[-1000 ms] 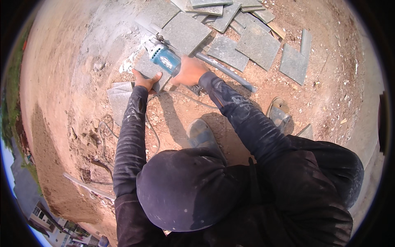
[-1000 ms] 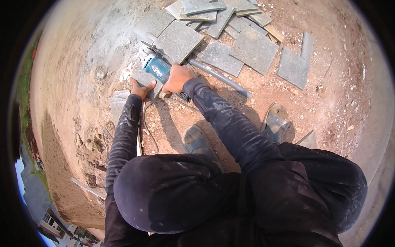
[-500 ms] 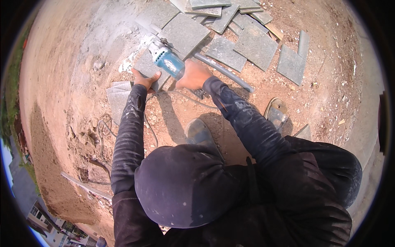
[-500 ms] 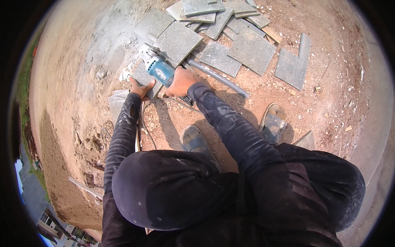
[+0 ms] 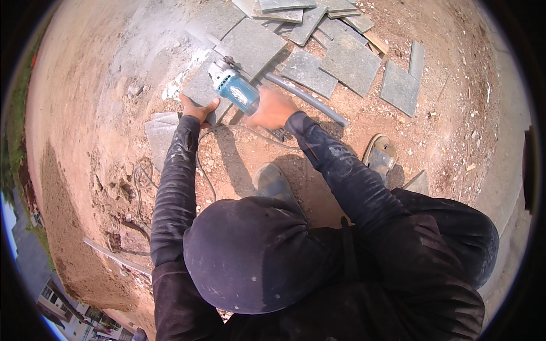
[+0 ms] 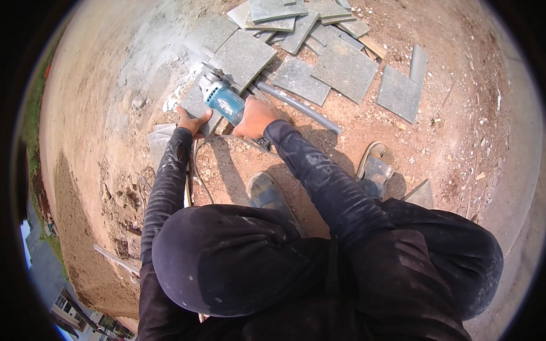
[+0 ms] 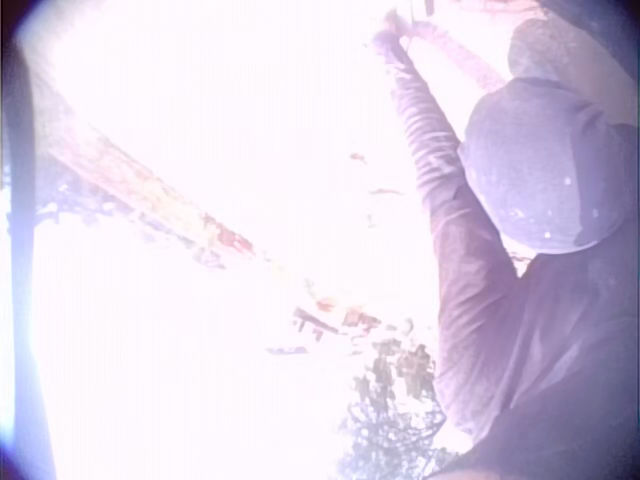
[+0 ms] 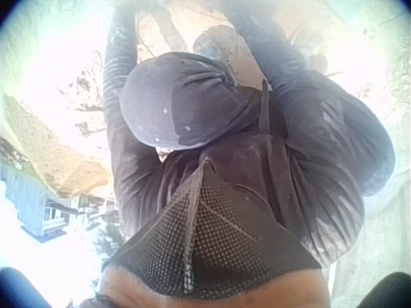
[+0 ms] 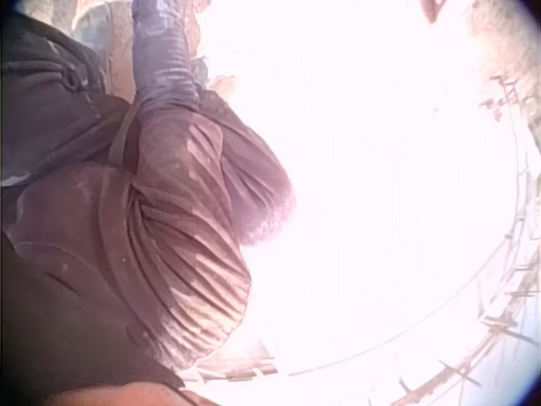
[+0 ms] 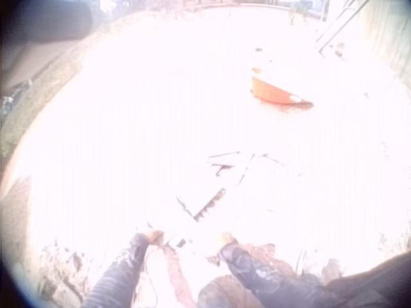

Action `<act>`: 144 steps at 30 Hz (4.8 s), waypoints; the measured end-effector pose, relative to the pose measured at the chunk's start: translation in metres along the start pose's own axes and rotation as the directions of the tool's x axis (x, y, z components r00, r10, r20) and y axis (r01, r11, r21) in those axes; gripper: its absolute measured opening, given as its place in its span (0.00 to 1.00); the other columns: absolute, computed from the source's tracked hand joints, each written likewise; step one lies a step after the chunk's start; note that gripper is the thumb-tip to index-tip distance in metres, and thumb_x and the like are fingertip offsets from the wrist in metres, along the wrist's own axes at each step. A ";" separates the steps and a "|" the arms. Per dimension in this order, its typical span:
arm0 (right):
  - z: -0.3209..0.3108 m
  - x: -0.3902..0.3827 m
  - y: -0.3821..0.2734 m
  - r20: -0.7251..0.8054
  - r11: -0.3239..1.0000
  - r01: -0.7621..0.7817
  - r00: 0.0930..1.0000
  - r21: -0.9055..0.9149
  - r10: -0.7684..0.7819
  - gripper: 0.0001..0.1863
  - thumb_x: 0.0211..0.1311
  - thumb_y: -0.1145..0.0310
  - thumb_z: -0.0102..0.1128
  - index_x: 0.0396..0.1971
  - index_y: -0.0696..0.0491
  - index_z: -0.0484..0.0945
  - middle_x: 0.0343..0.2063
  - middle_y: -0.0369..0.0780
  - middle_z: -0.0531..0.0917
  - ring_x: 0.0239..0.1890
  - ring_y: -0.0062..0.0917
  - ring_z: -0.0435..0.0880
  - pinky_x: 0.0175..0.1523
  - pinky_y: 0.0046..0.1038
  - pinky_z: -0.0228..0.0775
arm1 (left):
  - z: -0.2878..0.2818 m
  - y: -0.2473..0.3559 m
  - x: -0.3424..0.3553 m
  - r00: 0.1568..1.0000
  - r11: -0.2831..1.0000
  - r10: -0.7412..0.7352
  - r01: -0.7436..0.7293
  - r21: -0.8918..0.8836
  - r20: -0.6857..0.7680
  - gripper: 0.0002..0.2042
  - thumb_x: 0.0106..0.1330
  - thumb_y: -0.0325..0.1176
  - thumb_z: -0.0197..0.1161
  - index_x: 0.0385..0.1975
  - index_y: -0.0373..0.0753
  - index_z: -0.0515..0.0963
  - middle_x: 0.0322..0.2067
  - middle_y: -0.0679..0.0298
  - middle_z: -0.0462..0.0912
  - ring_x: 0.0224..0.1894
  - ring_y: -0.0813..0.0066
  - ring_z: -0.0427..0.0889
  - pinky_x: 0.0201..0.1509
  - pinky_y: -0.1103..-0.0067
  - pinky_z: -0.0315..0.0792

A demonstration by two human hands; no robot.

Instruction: The person uses an angle grinder to cut a grey tile on the ground. They hold the tile with one hand and operate the grinder with the other, creating dust as they cut. After finishing the cut, they place the tile aside and pick up another one to continue the process.

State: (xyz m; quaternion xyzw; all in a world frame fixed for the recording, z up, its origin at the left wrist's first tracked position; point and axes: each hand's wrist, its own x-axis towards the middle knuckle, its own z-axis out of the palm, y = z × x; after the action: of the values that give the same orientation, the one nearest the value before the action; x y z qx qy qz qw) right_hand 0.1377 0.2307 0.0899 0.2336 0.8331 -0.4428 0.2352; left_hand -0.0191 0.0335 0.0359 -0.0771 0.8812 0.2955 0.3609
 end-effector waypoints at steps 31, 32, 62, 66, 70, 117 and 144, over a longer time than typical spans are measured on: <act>-0.001 -0.024 0.019 0.063 1.000 0.016 0.998 -0.009 -0.015 0.41 0.36 0.53 0.69 0.49 0.66 0.69 0.37 0.52 0.82 0.41 0.40 0.83 0.49 0.34 0.74 | -0.001 -0.003 0.005 1.000 1.000 0.016 -0.016 0.023 -0.018 0.70 0.44 0.50 0.79 0.67 0.38 0.18 0.61 0.36 0.59 0.45 0.49 0.79 0.29 0.65 0.82; -0.001 -0.024 0.020 0.070 1.000 0.010 0.997 0.001 -0.010 0.38 0.37 0.53 0.70 0.46 0.65 0.71 0.37 0.51 0.82 0.41 0.39 0.83 0.50 0.34 0.74 | -0.001 -0.004 0.005 1.000 1.000 0.018 -0.017 0.021 -0.020 0.70 0.44 0.50 0.79 0.67 0.38 0.18 0.61 0.36 0.60 0.45 0.50 0.79 0.29 0.65 0.82; 0.029 -0.016 0.059 -0.092 0.989 0.142 0.986 0.034 -0.138 0.39 0.36 0.52 0.69 0.48 0.60 0.69 0.34 0.54 0.82 0.38 0.47 0.83 0.46 0.39 0.75 | -0.002 0.005 0.000 0.999 0.999 -0.044 0.044 0.014 0.031 0.70 0.43 0.51 0.78 0.67 0.42 0.17 0.62 0.35 0.57 0.46 0.47 0.79 0.29 0.65 0.83; 0.031 -0.015 0.060 -0.099 0.989 0.146 0.985 0.038 -0.142 0.40 0.37 0.52 0.69 0.50 0.59 0.68 0.34 0.54 0.82 0.38 0.47 0.83 0.47 0.40 0.75 | -0.002 0.001 0.003 1.000 1.000 -0.020 0.020 0.007 0.018 0.70 0.43 0.51 0.79 0.67 0.42 0.17 0.62 0.36 0.58 0.46 0.47 0.79 0.28 0.65 0.83; 0.032 -0.014 0.062 -0.105 0.986 0.156 0.983 0.050 -0.150 0.40 0.37 0.52 0.68 0.51 0.59 0.68 0.34 0.54 0.82 0.38 0.47 0.83 0.47 0.40 0.75 | -0.001 0.004 0.002 0.999 0.999 -0.034 0.034 0.007 0.007 0.69 0.43 0.47 0.79 0.67 0.40 0.19 0.62 0.36 0.58 0.46 0.47 0.80 0.24 0.68 0.83; -0.005 -0.015 0.010 0.088 0.996 -0.047 0.995 -0.080 0.054 0.42 0.38 0.55 0.68 0.53 0.65 0.66 0.41 0.55 0.81 0.44 0.45 0.82 0.52 0.35 0.73 | -0.002 0.013 -0.005 0.998 0.998 -0.056 0.056 -0.008 0.039 0.70 0.44 0.48 0.79 0.66 0.41 0.16 0.62 0.36 0.56 0.49 0.46 0.78 0.30 0.62 0.83; -0.002 0.013 -0.007 0.019 0.998 -0.028 0.999 -0.058 0.029 0.40 0.35 0.54 0.70 0.50 0.62 0.71 0.41 0.53 0.81 0.46 0.43 0.81 0.53 0.35 0.72 | 0.000 0.005 -0.002 1.000 1.000 0.000 0.000 -0.008 0.020 0.69 0.45 0.46 0.79 0.65 0.37 0.16 0.57 0.34 0.64 0.40 0.48 0.82 0.24 0.65 0.82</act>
State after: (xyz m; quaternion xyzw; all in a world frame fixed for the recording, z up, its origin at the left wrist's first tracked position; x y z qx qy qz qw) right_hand 0.1234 0.2311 0.0873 0.2343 0.8397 -0.4174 0.2564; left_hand -0.0201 0.0374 0.0397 -0.0757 0.8763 0.2999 0.3694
